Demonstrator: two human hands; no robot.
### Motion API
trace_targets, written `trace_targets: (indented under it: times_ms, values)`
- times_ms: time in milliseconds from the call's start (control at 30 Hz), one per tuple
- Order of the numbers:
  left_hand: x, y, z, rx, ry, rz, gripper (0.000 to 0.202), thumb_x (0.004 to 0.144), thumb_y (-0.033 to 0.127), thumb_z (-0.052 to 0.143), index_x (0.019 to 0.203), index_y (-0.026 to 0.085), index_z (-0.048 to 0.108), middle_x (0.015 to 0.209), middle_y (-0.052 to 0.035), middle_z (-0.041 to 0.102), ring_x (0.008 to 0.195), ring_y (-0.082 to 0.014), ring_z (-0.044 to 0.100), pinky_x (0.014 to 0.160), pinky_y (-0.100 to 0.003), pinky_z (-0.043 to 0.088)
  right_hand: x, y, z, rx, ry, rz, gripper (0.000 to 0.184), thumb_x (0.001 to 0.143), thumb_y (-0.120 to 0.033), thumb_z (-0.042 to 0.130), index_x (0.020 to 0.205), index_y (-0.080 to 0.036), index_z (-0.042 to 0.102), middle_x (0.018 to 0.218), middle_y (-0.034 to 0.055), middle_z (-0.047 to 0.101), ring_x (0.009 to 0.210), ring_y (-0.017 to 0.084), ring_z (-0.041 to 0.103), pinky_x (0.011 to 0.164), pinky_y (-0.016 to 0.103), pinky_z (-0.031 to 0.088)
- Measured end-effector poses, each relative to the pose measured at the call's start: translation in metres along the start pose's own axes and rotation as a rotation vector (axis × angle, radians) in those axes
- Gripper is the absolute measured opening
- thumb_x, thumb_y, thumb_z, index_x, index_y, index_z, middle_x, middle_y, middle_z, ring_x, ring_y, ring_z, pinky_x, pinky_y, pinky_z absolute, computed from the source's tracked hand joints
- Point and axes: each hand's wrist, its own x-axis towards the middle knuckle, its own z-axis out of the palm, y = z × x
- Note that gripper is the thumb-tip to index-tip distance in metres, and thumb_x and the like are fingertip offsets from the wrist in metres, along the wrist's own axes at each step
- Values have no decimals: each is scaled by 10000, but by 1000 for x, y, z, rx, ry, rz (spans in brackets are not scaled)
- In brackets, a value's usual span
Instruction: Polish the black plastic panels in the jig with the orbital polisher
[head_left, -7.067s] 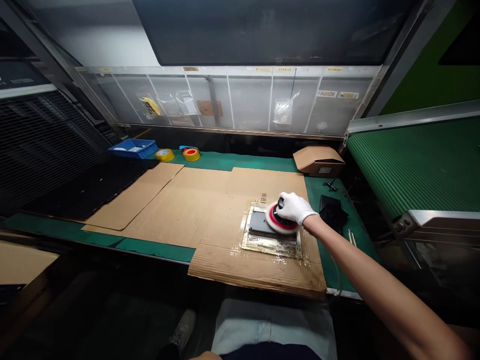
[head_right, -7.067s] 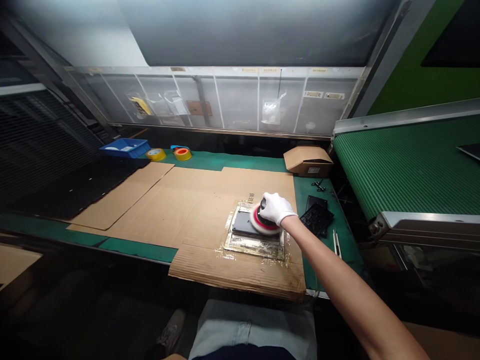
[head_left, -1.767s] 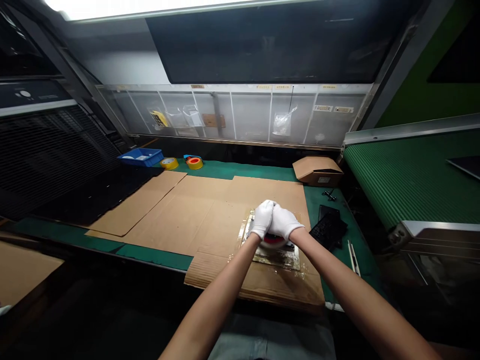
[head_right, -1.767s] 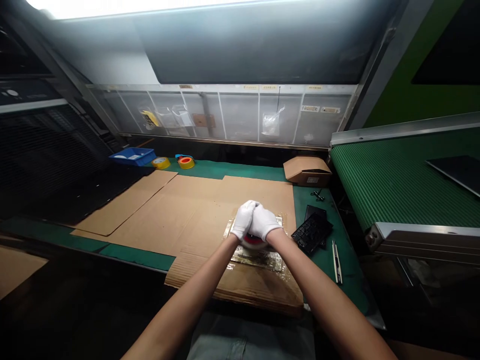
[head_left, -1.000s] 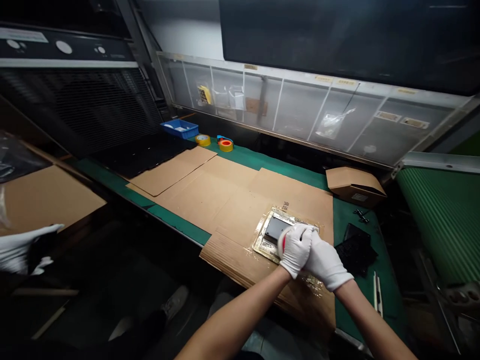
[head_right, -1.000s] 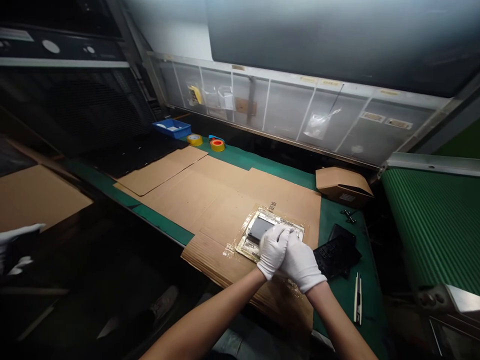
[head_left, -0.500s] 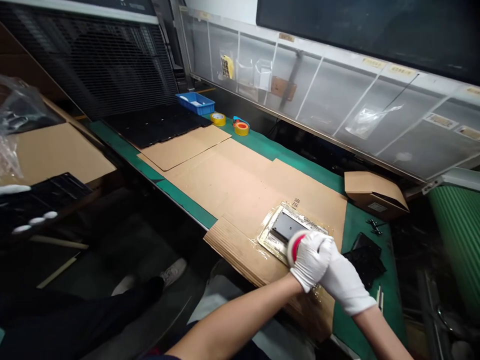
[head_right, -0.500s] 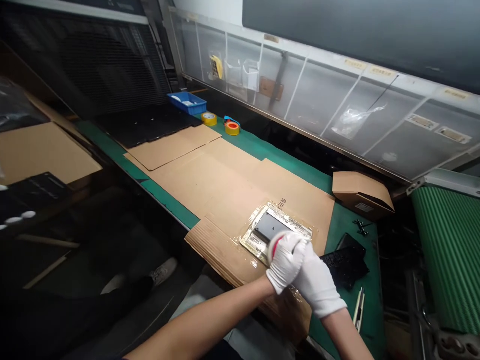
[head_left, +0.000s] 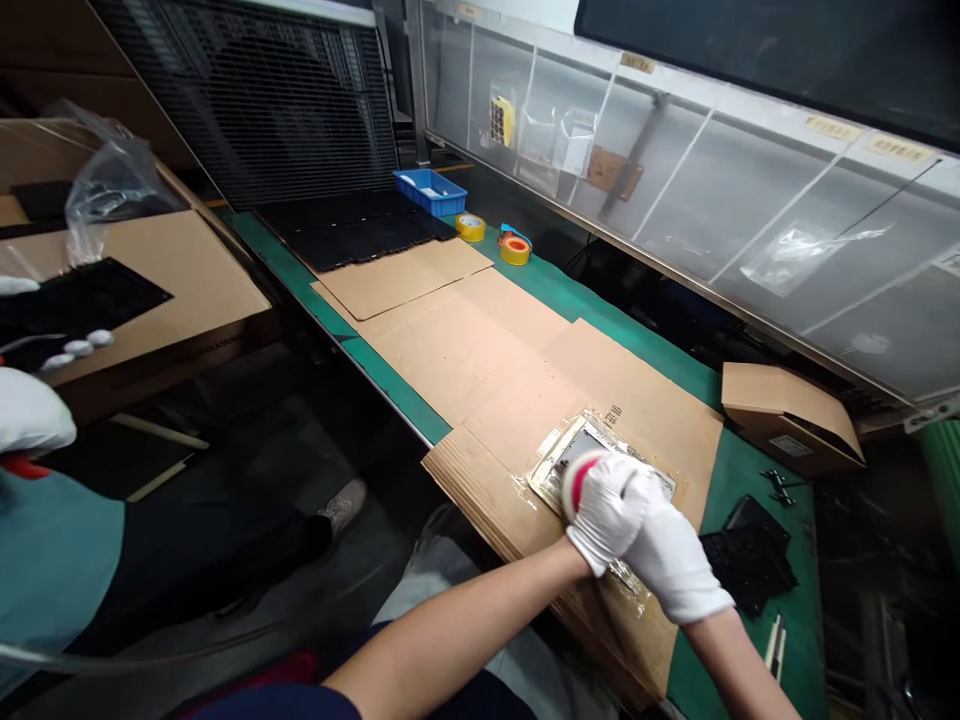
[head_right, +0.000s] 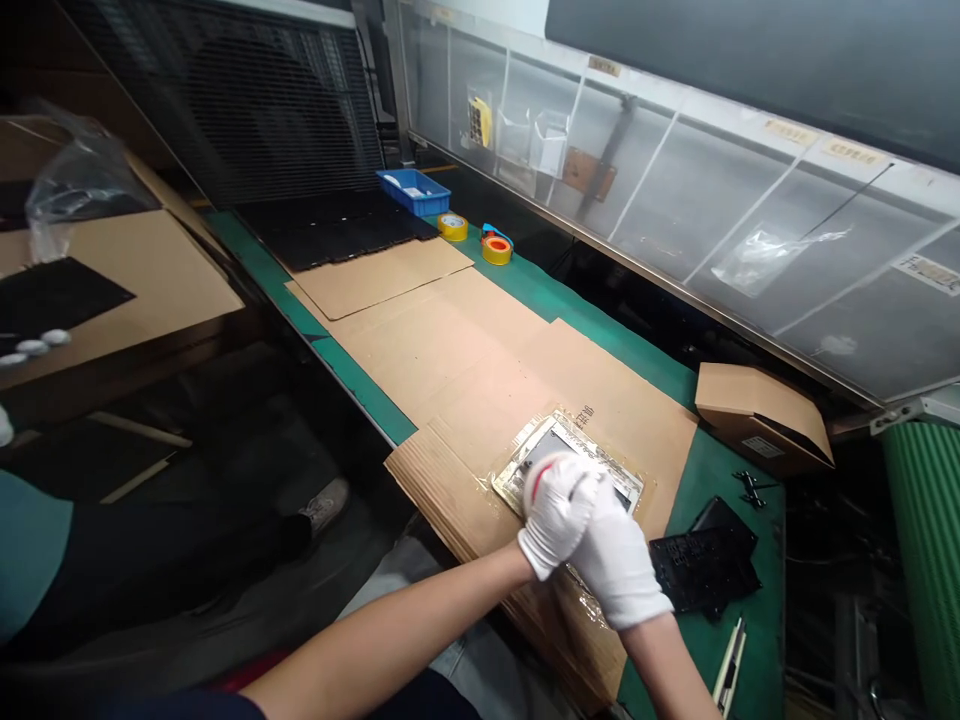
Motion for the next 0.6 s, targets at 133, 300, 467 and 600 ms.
trace_targets:
  times_ms: [133, 300, 467, 600]
  values:
    - [-19, 1, 47, -13, -64, 92, 208, 926, 206, 511, 853, 160, 699, 866, -74, 727, 841, -221, 685, 863, -363, 573, -41, 37, 9, -112, 119, 83, 528, 894, -142, 531, 1414, -64, 497, 1102, 210, 647, 945, 294, 675, 765, 340, 564]
    - [-9, -6, 10, -37, 48, 120, 236, 958, 233, 478, 925, 166, 702, 929, -70, 736, 901, -216, 687, 924, -378, 560, -15, 5, 8, -114, 121, 25, 505, 904, -150, 541, 1400, -66, 495, 1175, 215, 627, 950, 268, 666, 775, 319, 554]
    - [8, -10, -35, 20, 111, 93, 248, 975, 216, 455, 903, 178, 689, 925, -73, 732, 926, -216, 681, 933, -390, 562, 22, -29, -1, -77, 98, -39, 418, 927, -153, 522, 1336, -68, 550, 1202, 217, 620, 1065, 278, 625, 913, 339, 523]
    - [-11, -4, 3, -17, 52, 100, 232, 965, 233, 470, 937, 176, 693, 938, -80, 736, 921, -217, 685, 933, -379, 565, -14, 2, 8, -83, 124, 5, 416, 916, -139, 523, 1327, -84, 554, 1158, 200, 626, 1072, 288, 621, 909, 347, 528]
